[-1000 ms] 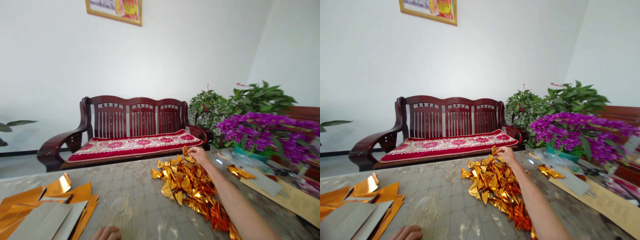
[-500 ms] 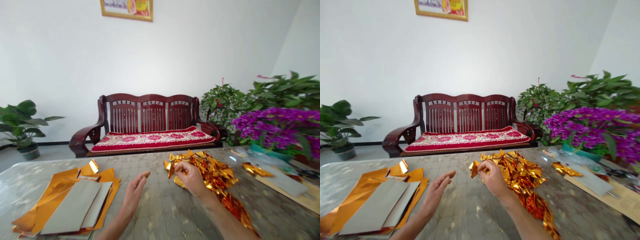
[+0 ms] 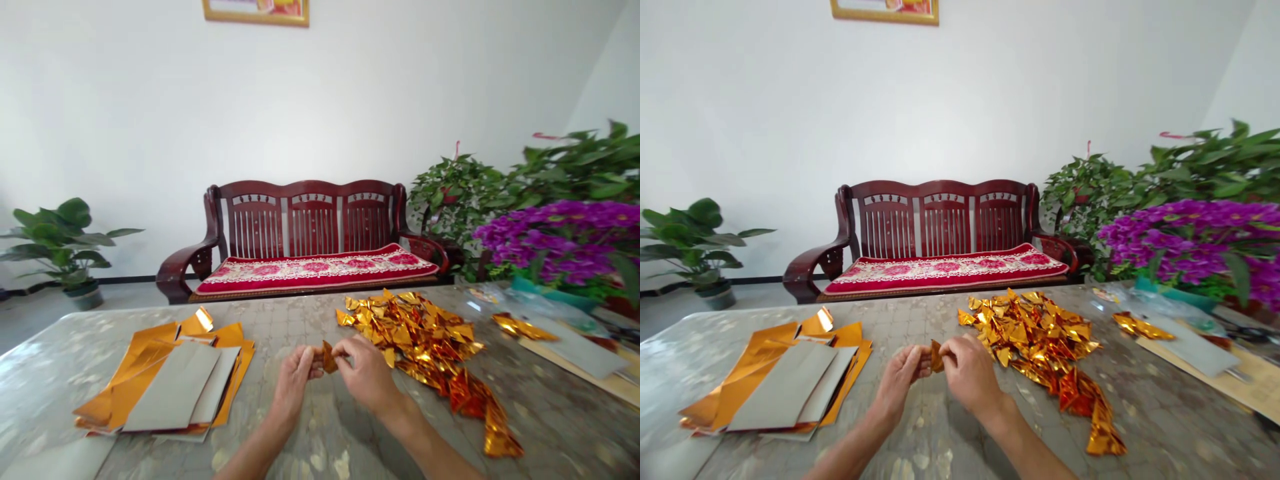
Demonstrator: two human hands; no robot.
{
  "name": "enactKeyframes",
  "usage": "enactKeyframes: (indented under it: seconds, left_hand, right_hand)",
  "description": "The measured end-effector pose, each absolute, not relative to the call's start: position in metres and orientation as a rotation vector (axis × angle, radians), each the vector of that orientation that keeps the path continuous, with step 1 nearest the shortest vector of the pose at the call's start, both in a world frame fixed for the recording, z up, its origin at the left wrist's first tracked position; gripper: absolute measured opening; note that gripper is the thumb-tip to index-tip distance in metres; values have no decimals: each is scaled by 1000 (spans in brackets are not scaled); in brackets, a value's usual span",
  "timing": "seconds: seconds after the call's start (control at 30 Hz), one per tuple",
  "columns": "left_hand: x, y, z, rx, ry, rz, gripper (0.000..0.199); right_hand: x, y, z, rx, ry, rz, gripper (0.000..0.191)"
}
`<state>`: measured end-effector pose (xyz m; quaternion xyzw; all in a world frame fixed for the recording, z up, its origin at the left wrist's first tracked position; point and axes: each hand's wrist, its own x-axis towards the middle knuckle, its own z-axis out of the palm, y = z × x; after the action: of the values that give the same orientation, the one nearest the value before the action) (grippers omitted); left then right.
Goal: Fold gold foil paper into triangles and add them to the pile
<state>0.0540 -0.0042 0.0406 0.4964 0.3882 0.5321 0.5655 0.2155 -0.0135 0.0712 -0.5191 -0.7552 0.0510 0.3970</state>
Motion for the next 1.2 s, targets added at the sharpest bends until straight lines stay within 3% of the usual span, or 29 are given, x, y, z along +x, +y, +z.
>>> enactKeyframes:
  seconds: [0.2,0.43,0.63,0.93,1.03,1.2]
  left_hand:
    - [55,-6,34,1121,974,1293,39]
    - [53,-8,26,1201,1022,1323,22]
    - [46,-11,20,1151,1060,1370,26]
    - [40,-5,11,956,1057,1461,43]
    - [42,-5,9,937,1033,1467,44]
    - [48,-9,9,978,1042,1462,38]
  right_hand:
    - [207,-22,67,-1248,-2026,-45,19]
    - [198,-28,59,-1228,-2091,-4,18]
    - [205,-26,67,-1158,-1889,233,12]
    - [235,-5,45,-1064,-1597,1034,35]
    - [232,-6,38,-1057,-1619,1049,37]
    - [228,-9,42,-1036,-1678,870,21]
